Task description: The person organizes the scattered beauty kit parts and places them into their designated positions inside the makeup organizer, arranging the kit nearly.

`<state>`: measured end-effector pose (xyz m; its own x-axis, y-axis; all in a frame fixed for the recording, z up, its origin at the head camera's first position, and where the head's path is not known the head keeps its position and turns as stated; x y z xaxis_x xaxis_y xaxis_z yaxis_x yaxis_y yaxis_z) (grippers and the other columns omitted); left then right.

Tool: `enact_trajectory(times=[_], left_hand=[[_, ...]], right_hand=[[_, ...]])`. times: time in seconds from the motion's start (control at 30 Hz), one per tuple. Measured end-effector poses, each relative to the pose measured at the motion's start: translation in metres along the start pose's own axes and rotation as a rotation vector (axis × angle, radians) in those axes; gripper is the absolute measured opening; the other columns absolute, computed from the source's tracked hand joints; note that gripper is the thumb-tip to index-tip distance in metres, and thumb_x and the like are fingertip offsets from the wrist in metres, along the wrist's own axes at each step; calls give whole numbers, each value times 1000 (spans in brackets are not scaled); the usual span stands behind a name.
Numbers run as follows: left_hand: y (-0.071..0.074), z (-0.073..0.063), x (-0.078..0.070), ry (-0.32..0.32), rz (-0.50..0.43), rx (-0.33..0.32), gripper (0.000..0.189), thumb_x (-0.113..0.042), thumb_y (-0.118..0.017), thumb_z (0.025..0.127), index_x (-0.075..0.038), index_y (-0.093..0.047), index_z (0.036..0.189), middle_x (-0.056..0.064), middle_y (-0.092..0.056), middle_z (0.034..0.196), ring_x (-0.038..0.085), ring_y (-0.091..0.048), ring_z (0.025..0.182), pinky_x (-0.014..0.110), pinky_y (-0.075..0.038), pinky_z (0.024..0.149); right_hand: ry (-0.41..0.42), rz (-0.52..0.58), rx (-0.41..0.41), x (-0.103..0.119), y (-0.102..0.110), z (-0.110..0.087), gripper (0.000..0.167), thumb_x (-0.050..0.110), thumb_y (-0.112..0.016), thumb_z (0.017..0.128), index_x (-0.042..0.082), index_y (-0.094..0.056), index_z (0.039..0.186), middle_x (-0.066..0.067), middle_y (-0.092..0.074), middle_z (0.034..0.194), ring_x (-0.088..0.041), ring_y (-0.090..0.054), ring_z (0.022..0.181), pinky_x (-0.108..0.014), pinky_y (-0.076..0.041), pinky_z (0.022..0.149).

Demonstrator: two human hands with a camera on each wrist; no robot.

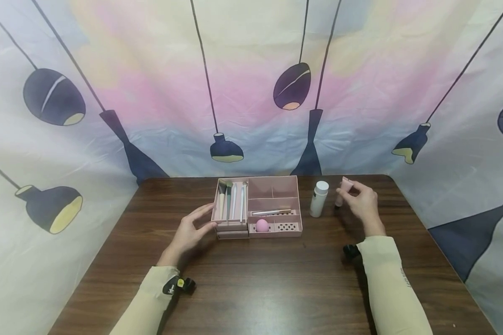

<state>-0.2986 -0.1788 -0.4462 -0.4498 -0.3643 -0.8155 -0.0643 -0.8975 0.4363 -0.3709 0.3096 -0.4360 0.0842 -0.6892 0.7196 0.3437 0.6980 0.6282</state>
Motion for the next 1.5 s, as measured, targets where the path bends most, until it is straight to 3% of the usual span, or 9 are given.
enact_trajectory(times=[0.17,0.43,0.67,0.8,0.9,0.97,1.07,1.17,1.5], left_hand=[[0,2,14,-19,-11,-10,55,-1,-72,86,-4,-54,138,17,-51,142,36,-51,129,49,-52,93],[2,1,15,-33,39,-22,54,-6,-74,86,-10,-57,137,13,-53,142,33,-51,129,49,-52,93],[3,2,5,-31,36,-11,54,-4,-73,86,-6,-56,137,15,-52,142,33,-51,129,46,-53,94],[2,2,15,-18,42,-15,55,-6,-74,85,-9,-57,137,13,-53,141,30,-51,129,49,-52,93],[2,2,14,-4,44,-12,55,-3,-74,85,-7,-56,137,14,-53,141,31,-52,129,48,-52,93],[1,2,11,6,37,-3,55,-1,-73,85,-3,-55,137,17,-52,142,34,-51,130,46,-52,94],[1,1,-4,6,9,12,54,2,-71,85,3,-53,136,22,-51,141,37,-51,129,37,-53,94],[2,0,-18,4,11,18,52,3,-71,85,7,-53,134,24,-51,140,39,-51,128,27,-53,93],[4,-1,-25,4,21,21,52,2,-71,86,6,-53,135,23,-51,140,39,-51,128,30,-53,94]], right_hand=[[27,-12,-16,16,8,6,57,42,-70,88,-1,-64,125,-27,-61,126,-38,-59,107,-46,-48,81],[91,2,-8,40,11,12,58,39,-71,89,-4,-61,128,-32,-60,124,-48,-53,119,-60,-46,93],[142,5,-31,60,13,21,56,36,-73,87,0,-62,128,-30,-62,123,-47,-55,118,-60,-46,94],[189,25,-49,75,11,26,50,34,-73,87,3,-65,126,-25,-66,119,-42,-63,109,-35,-55,82],[236,45,-80,87,10,28,44,28,-76,85,3,-68,121,-23,-70,111,-34,-68,96,-10,-46,70],[270,52,-104,95,10,29,41,24,-78,83,2,-70,117,-22,-72,104,-21,-68,87,-3,-39,67],[291,91,-93,106,7,31,40,23,-79,83,3,-70,117,-21,-72,102,7,-58,80,-2,-39,68],[302,134,-54,118,1,33,41,25,-78,84,3,-70,117,-20,-72,101,19,-52,78,-2,-43,68],[391,226,20,166,-26,30,37,18,-79,83,3,-71,115,-19,-72,104,5,-60,76,-5,-46,62]])
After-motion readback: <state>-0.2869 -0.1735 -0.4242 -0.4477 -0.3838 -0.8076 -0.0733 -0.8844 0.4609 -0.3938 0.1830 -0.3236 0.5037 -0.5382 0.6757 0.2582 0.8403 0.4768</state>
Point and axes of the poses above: each hand's wrist, its own z-axis towards the middle knuckle, its own y-axis out of the back of the hand, x = y × z, the point moved 9 cm from there along z, towards the middle knuckle
